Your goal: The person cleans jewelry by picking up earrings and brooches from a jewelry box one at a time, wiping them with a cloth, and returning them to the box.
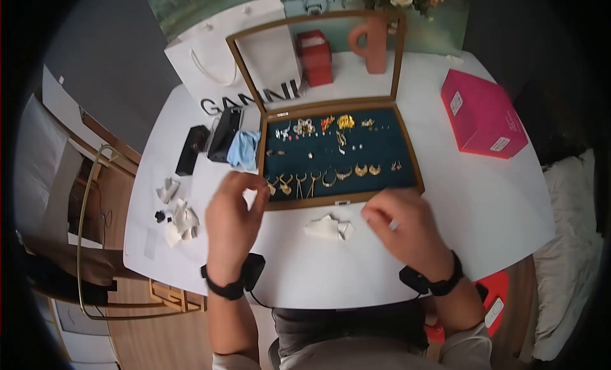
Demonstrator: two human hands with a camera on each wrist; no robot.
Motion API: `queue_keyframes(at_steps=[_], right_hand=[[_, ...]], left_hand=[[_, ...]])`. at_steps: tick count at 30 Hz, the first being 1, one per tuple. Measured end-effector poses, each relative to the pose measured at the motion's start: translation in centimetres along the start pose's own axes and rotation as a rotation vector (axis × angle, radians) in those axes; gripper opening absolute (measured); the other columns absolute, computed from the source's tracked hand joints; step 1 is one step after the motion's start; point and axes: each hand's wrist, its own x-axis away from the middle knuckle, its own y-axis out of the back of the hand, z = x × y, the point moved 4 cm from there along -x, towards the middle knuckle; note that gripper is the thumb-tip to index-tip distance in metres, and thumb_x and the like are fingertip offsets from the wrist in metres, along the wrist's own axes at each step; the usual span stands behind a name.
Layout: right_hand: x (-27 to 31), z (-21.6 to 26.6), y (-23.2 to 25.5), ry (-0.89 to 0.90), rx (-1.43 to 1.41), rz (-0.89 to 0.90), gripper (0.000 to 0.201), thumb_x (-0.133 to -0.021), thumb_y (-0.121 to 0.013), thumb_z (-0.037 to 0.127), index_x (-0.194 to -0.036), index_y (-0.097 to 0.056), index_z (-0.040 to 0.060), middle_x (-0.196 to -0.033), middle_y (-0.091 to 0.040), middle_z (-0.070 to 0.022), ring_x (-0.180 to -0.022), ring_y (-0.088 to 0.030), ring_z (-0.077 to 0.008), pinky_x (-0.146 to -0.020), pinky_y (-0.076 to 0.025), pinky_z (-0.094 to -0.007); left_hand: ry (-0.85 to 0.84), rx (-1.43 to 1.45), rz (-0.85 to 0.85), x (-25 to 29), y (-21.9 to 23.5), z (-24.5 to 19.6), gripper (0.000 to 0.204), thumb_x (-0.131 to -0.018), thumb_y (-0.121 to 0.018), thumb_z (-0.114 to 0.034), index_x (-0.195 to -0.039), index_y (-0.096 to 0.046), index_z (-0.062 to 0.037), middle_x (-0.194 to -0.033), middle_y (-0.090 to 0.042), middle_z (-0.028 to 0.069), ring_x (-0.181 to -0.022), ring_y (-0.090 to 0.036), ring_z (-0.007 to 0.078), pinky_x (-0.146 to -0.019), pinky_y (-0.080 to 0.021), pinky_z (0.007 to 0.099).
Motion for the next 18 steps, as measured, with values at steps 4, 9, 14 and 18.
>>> queue_keyframes(at_steps=[4,9,14,18], right_hand=[[1.3,-1.6,-3.7,0.04,0.097,0.174,0.015,-0.088,-0.076,0.02,-0.094,-0.067,0.0093,-0.077,-0.067,-0.0083,-0.067,-0.066,-0.0293,-0.064,-0.05,-0.0419],[1.6,-0.1,-6.8,0.078,0.321,0.348,0.029,-0.088,-0.076,0.03,-0.111,-0.066,0.0151,-0.086,-0.065,-0.0078,-0.073,-0.068,-0.0296,-0.068,-0.054,-0.0431],[2.1,-1.2,-9.7,0.133,0.362,0.324,0.022,-0.09,-0.073,0.027,-0.106,-0.065,0.0146,-0.087,-0.065,-0.0075,-0.072,-0.069,-0.03,-0.069,-0.056,-0.0435],[1.8,-2.0,-9.8,0.104,0.327,0.329,0.013,-0.089,-0.07,0.018,-0.098,-0.067,0.009,-0.082,-0.068,-0.0093,-0.071,-0.071,-0.0291,-0.067,-0.056,-0.0439]], left_hand=[[0.096,-0.145,0.096,-0.2,-3.0,2.6,0.021,-0.084,-0.08,-0.012,-0.102,-0.071,-0.0084,-0.093,-0.07,0.0077,-0.084,-0.07,0.0268,-0.072,-0.053,0.0365],[0.104,-0.172,0.162,-1.1,-4.4,1.7,0.027,-0.081,-0.083,-0.018,-0.105,-0.071,-0.0111,-0.097,-0.068,0.0061,-0.08,-0.07,0.0277,-0.071,-0.055,0.0375],[0.043,-0.265,0.183,-1.8,-5.8,2.0,0.024,-0.079,-0.083,-0.02,-0.098,-0.071,-0.0117,-0.099,-0.068,0.0068,-0.083,-0.07,0.0318,-0.071,-0.056,0.0409],[-0.004,-0.39,0.195,-2.2,-7.8,2.7,0.01,-0.081,-0.076,-0.017,-0.087,-0.071,-0.0115,-0.091,-0.069,0.0077,-0.081,-0.071,0.0329,-0.07,-0.056,0.0422]])
